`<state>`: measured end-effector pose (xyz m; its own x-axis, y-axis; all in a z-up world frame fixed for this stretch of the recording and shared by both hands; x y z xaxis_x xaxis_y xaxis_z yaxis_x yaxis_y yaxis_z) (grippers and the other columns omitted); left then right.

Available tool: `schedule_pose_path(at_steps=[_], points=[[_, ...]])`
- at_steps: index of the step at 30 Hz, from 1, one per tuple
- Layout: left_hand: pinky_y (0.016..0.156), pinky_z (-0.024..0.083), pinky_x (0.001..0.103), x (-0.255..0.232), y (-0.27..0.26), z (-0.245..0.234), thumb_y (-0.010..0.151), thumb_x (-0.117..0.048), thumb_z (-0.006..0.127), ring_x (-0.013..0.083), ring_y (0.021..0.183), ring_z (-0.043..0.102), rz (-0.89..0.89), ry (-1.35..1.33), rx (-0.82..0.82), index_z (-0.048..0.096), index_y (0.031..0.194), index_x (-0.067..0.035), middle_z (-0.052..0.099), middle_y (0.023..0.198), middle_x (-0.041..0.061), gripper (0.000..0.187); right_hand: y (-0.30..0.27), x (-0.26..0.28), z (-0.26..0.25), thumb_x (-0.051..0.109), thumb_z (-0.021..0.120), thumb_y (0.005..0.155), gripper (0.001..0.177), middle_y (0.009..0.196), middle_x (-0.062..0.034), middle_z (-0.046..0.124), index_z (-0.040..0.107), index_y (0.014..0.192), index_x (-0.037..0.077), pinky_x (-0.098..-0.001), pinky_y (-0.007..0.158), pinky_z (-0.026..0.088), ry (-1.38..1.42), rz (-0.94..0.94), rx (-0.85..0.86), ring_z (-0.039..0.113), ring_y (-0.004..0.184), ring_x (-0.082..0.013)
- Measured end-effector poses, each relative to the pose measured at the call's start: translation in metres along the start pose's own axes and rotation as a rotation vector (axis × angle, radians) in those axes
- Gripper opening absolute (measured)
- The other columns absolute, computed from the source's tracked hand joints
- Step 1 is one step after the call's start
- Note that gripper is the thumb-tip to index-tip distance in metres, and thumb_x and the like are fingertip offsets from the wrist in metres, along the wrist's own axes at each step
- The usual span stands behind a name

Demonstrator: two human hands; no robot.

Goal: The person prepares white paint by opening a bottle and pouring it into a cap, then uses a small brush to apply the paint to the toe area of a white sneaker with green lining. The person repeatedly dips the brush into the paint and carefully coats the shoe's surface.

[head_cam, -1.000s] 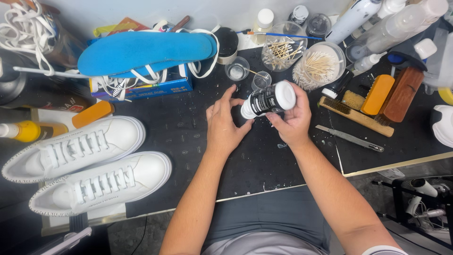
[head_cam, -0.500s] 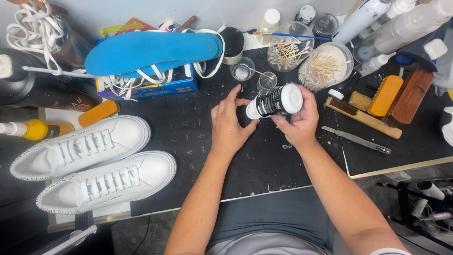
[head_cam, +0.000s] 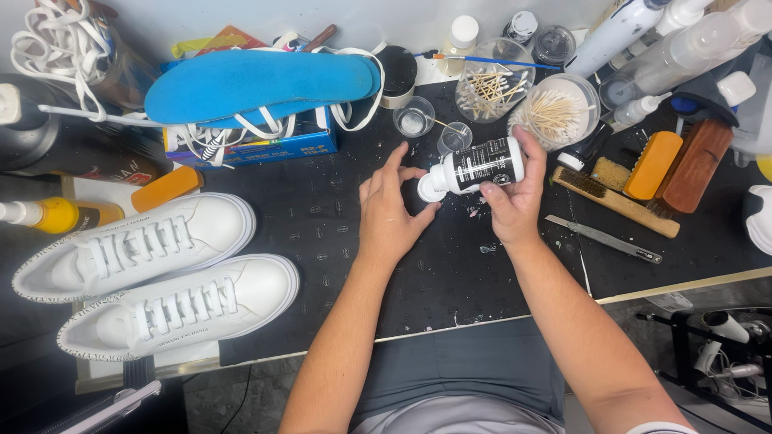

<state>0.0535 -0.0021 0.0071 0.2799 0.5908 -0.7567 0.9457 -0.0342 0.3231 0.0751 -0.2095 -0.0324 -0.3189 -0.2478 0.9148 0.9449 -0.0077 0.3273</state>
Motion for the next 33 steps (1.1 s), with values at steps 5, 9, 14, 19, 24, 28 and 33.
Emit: schedule_pose_path(at_steps=[5,9,14,19,24,28,33], points=[[0.107,0.037,0.043,-0.001,0.001,-0.002,0.071,-0.018,0.090,0.0249,0.119,0.061,-0.012,-0.006,0.000,0.036,0.153,-0.004,0.073,0.117,0.000,0.100,-0.002,-0.007,-0.006,0.017,0.080,0.095,0.082,0.132,-0.0098,0.054,0.030,0.160,0.007,-0.0277,0.107,0.049,-0.023,-0.005,0.015,0.057,0.118,-0.0129],[0.107,0.037,0.043,-0.011,0.004,-0.008,0.070,-0.018,0.090,0.0258,0.120,0.061,0.002,0.001,-0.008,0.037,0.152,-0.005,0.074,0.116,0.000,0.099,-0.006,0.007,-0.001,0.016,0.079,0.095,0.079,0.139,-0.0121,0.054,0.031,0.157,0.008,-0.0324,0.112,0.051,-0.107,-0.122,0.053,0.059,0.125,-0.0174],[0.107,0.038,0.043,-0.011,0.005,-0.009,0.070,-0.018,0.091,0.0259,0.119,0.062,0.004,0.004,-0.012,0.038,0.152,-0.005,0.073,0.116,0.001,0.098,-0.004,0.016,0.009,0.010,0.079,0.093,0.075,0.131,-0.0183,0.057,0.036,0.155,0.010,-0.0334,0.105,0.053,-0.279,-0.273,0.183,0.061,0.117,-0.0214],[0.107,0.038,0.044,0.000,-0.002,-0.002,0.069,-0.018,0.090,0.0264,0.121,0.060,0.010,0.002,-0.018,0.039,0.151,-0.006,0.073,0.116,0.000,0.098,-0.003,0.017,0.008,0.008,0.078,0.093,0.072,0.134,-0.0186,0.056,0.031,0.147,0.011,-0.0319,0.105,0.053,-0.161,-0.205,0.144,0.061,0.119,-0.0193],[0.107,0.039,0.044,0.003,-0.001,-0.002,0.070,-0.017,0.090,0.0269,0.121,0.059,-0.041,-0.018,-0.015,0.038,0.152,-0.006,0.072,0.114,0.001,0.098,-0.004,0.011,-0.002,0.007,0.080,0.091,0.065,0.135,-0.0196,0.055,0.031,0.134,0.012,-0.0321,0.108,0.052,-0.064,-0.069,0.141,0.059,0.120,-0.0181],[0.107,0.038,0.045,0.002,-0.003,-0.007,0.069,-0.017,0.090,0.0278,0.122,0.059,-0.028,0.006,-0.043,0.039,0.151,-0.007,0.072,0.114,0.001,0.097,-0.006,0.002,-0.010,0.006,0.080,0.086,0.058,0.133,-0.0197,0.058,0.035,0.123,0.010,-0.0366,0.098,0.056,0.085,0.039,0.107,0.061,0.116,-0.0199],[0.107,0.037,0.046,-0.010,0.000,-0.015,0.069,-0.016,0.089,0.0288,0.123,0.057,-0.015,0.028,-0.034,0.041,0.150,-0.007,0.071,0.115,0.002,0.095,-0.013,0.001,-0.015,0.002,0.080,0.089,0.054,0.138,-0.0211,0.059,0.037,0.121,0.009,-0.0376,0.113,0.049,0.163,0.052,0.085,0.059,0.126,-0.0216]])
Point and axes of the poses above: each hand's wrist, its own y-axis towards the middle knuckle, its own z-axis out of the palm, x = y × z, the point moved 6 cm from there along y, towards the middle knuckle
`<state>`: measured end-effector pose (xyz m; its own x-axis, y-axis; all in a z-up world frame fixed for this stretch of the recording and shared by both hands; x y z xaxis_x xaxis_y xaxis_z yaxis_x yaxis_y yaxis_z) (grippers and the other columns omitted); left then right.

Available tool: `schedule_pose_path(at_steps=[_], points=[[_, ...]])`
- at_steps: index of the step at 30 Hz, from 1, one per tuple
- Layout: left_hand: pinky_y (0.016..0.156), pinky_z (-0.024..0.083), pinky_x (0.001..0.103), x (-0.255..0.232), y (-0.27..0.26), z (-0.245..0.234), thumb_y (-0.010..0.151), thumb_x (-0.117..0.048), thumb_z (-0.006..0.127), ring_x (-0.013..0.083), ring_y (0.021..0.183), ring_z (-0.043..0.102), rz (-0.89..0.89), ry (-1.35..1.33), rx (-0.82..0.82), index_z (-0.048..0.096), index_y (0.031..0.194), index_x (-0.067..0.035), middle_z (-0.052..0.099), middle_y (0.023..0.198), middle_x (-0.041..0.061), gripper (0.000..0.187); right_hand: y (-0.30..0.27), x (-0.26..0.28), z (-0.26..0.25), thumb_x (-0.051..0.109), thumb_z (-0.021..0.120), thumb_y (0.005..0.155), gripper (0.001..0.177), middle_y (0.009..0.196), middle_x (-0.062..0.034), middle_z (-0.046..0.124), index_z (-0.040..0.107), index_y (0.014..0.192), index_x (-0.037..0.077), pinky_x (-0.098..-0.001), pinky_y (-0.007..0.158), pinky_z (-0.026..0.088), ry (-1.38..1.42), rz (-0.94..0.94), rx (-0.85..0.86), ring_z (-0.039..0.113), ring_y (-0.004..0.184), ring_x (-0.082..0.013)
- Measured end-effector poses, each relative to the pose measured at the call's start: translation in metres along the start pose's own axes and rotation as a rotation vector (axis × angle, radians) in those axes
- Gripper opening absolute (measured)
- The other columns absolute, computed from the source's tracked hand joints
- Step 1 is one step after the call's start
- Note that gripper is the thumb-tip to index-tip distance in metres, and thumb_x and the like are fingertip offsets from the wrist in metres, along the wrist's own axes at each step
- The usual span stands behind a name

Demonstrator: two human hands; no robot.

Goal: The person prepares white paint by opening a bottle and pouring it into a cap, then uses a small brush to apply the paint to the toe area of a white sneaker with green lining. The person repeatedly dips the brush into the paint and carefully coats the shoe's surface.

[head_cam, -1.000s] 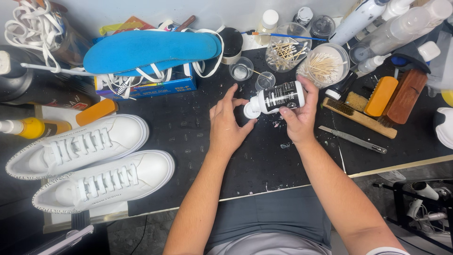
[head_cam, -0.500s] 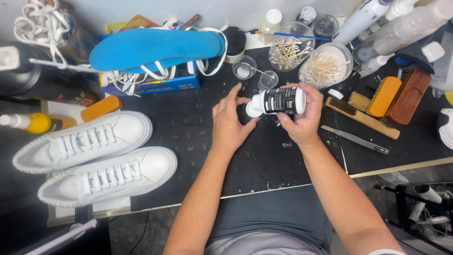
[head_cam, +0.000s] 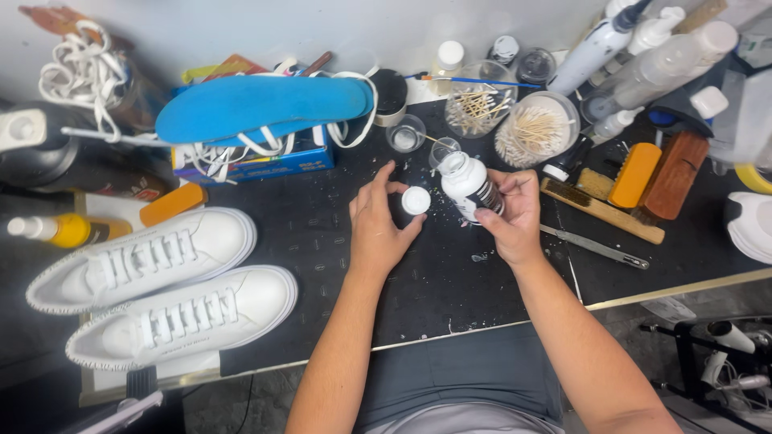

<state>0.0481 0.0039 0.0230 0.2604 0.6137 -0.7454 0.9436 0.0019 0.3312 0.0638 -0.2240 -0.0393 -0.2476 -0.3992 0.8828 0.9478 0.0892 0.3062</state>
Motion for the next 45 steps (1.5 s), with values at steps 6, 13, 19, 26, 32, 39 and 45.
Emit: schedule_pose_path(at_steps=[6,13,19,26,32,39,45], points=[[0.108,0.035,0.047,0.008,-0.007,0.005,0.069,-0.017,0.088,0.0298,0.124,0.055,0.020,0.051,0.019,0.043,0.148,-0.007,0.068,0.115,0.005,0.091,0.000,0.015,0.016,-0.003,0.079,0.086,0.064,0.144,-0.0206,0.055,0.035,0.131,0.009,-0.0377,0.118,0.043,-0.224,-0.085,0.031,0.055,0.134,-0.0231],[0.105,0.035,0.047,0.012,-0.024,-0.018,0.071,-0.016,0.082,0.0305,0.121,0.055,-0.002,0.148,0.040,0.046,0.145,-0.004,0.065,0.114,0.009,0.084,0.027,0.056,0.066,0.002,0.085,0.078,0.078,0.137,-0.0168,0.060,0.044,0.144,0.002,-0.0364,0.113,0.047,-0.657,-0.104,0.123,0.060,0.129,-0.0236],[0.104,0.037,0.046,0.016,-0.034,-0.021,0.071,-0.019,0.083,0.0309,0.121,0.056,-0.017,0.134,-0.001,0.050,0.139,-0.004,0.065,0.114,0.009,0.077,0.078,0.034,0.122,0.012,0.089,0.078,0.067,0.127,-0.0135,0.066,0.050,0.133,0.002,-0.0353,0.102,0.058,-0.719,-0.001,0.170,0.069,0.120,-0.0208],[0.102,0.038,0.046,0.007,-0.029,-0.027,0.069,-0.020,0.084,0.0321,0.120,0.056,-0.007,0.136,-0.025,0.051,0.131,-0.002,0.065,0.114,0.009,0.072,0.097,0.005,0.152,0.023,0.094,0.065,0.072,0.100,-0.0154,0.067,0.058,0.125,0.007,-0.0431,0.076,0.054,-1.139,-0.114,0.200,0.065,0.089,-0.0291],[0.101,0.039,0.045,0.008,-0.028,-0.029,0.070,-0.020,0.086,0.0317,0.119,0.057,-0.049,0.104,-0.034,0.053,0.123,-0.004,0.064,0.118,0.009,0.064,0.109,-0.007,0.150,0.018,0.091,0.070,0.068,0.092,-0.0119,0.069,0.058,0.129,0.007,-0.0401,0.075,0.056,-1.083,0.025,0.192,0.068,0.084,-0.0246],[0.100,0.039,0.044,0.007,-0.028,-0.031,0.070,-0.021,0.087,0.0310,0.116,0.058,-0.048,0.103,-0.043,0.056,0.120,-0.006,0.065,0.118,0.009,0.061,0.108,-0.006,0.153,0.016,0.093,0.068,0.074,0.095,-0.0136,0.070,0.056,0.132,0.006,-0.0398,0.074,0.057,-1.036,0.013,0.182,0.070,0.084,-0.0251],[0.097,0.041,0.044,0.005,-0.026,-0.031,0.069,-0.022,0.088,0.0328,0.115,0.059,-0.022,0.115,-0.036,0.060,0.118,-0.006,0.066,0.118,0.010,0.058,0.097,0.013,0.147,0.010,0.090,0.067,0.080,0.108,-0.0160,0.069,0.051,0.136,0.005,-0.0382,0.073,0.058,-0.954,-0.050,0.143,0.068,0.080,-0.0247]])
Point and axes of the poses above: each hand's wrist, its own y-axis towards the middle knuckle, its own z-axis out of the palm, x = y × z, the point moved 6 cm from there along y, towards the middle knuckle
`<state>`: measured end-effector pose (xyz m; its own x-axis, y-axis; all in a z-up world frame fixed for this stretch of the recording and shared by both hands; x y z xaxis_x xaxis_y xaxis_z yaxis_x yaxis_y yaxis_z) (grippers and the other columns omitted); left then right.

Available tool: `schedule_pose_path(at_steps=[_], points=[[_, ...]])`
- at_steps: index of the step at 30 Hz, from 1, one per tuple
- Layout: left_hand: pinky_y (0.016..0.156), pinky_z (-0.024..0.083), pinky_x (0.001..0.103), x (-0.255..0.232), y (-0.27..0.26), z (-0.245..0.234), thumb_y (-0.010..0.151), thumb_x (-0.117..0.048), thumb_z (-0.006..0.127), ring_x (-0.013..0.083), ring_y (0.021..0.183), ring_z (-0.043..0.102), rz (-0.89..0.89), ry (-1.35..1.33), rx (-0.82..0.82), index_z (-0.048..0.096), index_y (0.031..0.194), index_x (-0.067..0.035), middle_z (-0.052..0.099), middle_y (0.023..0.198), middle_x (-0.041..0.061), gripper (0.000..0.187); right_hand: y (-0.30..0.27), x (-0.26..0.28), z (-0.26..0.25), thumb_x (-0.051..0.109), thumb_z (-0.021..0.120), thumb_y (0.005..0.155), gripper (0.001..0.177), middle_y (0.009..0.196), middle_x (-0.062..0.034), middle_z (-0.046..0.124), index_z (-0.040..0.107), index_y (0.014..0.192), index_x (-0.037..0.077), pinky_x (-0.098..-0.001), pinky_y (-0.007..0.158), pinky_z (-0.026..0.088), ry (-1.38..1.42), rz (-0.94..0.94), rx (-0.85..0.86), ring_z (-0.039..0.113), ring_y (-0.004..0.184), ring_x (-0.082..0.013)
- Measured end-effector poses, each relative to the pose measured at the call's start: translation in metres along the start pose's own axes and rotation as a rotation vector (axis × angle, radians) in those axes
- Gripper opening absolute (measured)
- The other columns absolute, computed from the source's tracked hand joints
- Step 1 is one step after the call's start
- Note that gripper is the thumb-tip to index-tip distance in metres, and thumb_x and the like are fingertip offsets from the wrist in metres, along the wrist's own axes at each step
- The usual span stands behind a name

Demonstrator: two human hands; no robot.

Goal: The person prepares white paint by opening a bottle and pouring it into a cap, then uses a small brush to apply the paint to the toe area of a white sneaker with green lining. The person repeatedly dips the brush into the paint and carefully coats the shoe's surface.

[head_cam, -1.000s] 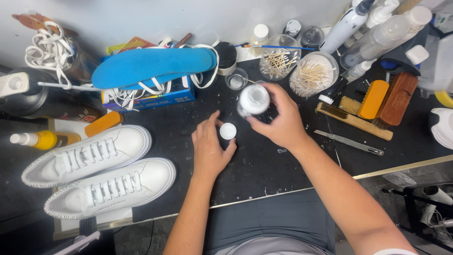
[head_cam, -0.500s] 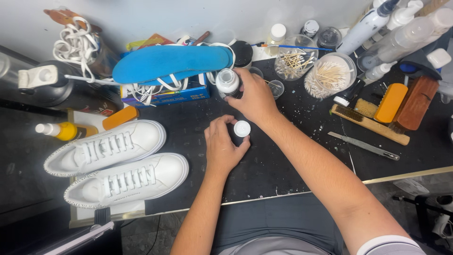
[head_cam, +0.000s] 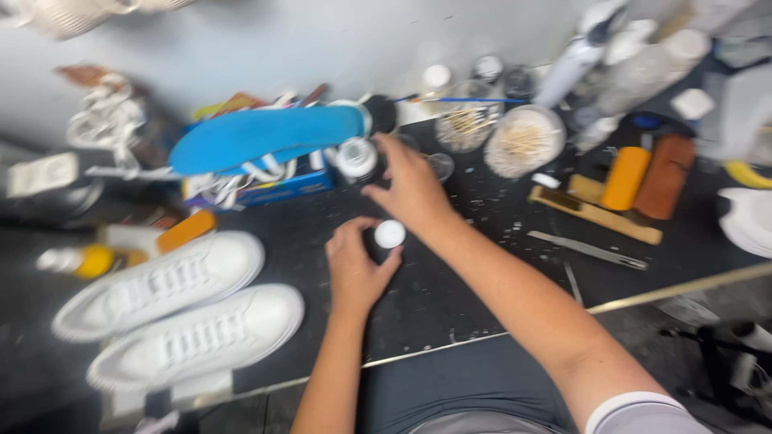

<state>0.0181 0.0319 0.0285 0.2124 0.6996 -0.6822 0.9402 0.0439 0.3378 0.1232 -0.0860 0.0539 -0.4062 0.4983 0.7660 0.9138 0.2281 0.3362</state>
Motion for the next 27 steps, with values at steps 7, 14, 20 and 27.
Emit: schedule_pose_path(at_steps=[7,14,20,27], points=[[0.101,0.038,0.044,0.009,-0.004,0.011,0.071,-0.030,0.088,0.0249,0.112,0.064,0.008,-0.024,0.007,0.053,0.123,-0.003,0.074,0.115,0.004,0.068,-0.048,0.022,-0.076,0.003,0.074,0.089,0.046,0.102,-0.0087,0.072,0.058,0.132,0.006,-0.0310,0.068,0.057,0.061,-0.020,-0.012,0.069,0.074,-0.0170],[0.106,0.033,0.042,0.003,-0.003,0.016,0.071,-0.032,0.088,0.0223,0.120,0.058,0.036,0.080,0.030,0.054,0.127,-0.005,0.075,0.117,-0.002,0.071,-0.058,0.023,-0.211,0.005,0.074,0.090,0.025,0.093,-0.0047,0.075,0.069,0.114,0.003,-0.0245,0.063,0.057,-0.019,-0.042,-0.231,0.071,0.072,-0.0071],[0.110,0.034,0.047,0.014,-0.005,0.020,0.068,-0.035,0.086,0.0282,0.129,0.054,0.011,0.101,0.091,0.053,0.135,-0.005,0.066,0.132,0.005,0.080,-0.033,-0.017,-0.324,-0.001,0.072,0.094,0.030,0.098,-0.0046,0.072,0.061,0.122,0.002,-0.0226,0.068,0.053,-0.146,0.016,-0.435,0.066,0.078,-0.0087],[0.119,0.026,0.054,0.062,-0.024,0.019,0.043,-0.058,0.099,0.0442,0.148,0.020,-0.239,0.526,0.431,0.027,0.154,-0.014,0.017,0.163,0.022,0.139,-0.003,-0.040,-0.397,0.002,0.078,0.095,0.051,0.120,-0.0109,0.067,0.050,0.137,0.001,-0.0307,0.081,0.056,-0.383,-0.100,-0.512,0.066,0.104,-0.0206]])
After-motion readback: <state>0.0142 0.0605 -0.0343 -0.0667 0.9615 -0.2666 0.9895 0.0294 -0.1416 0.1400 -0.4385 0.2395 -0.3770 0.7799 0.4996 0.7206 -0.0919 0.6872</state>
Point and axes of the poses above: each hand's wrist, its own y-axis towards the middle knuckle, its own z-axis out of the palm, x = y × z, the point moved 6 cm from there along y, towards the middle knuckle
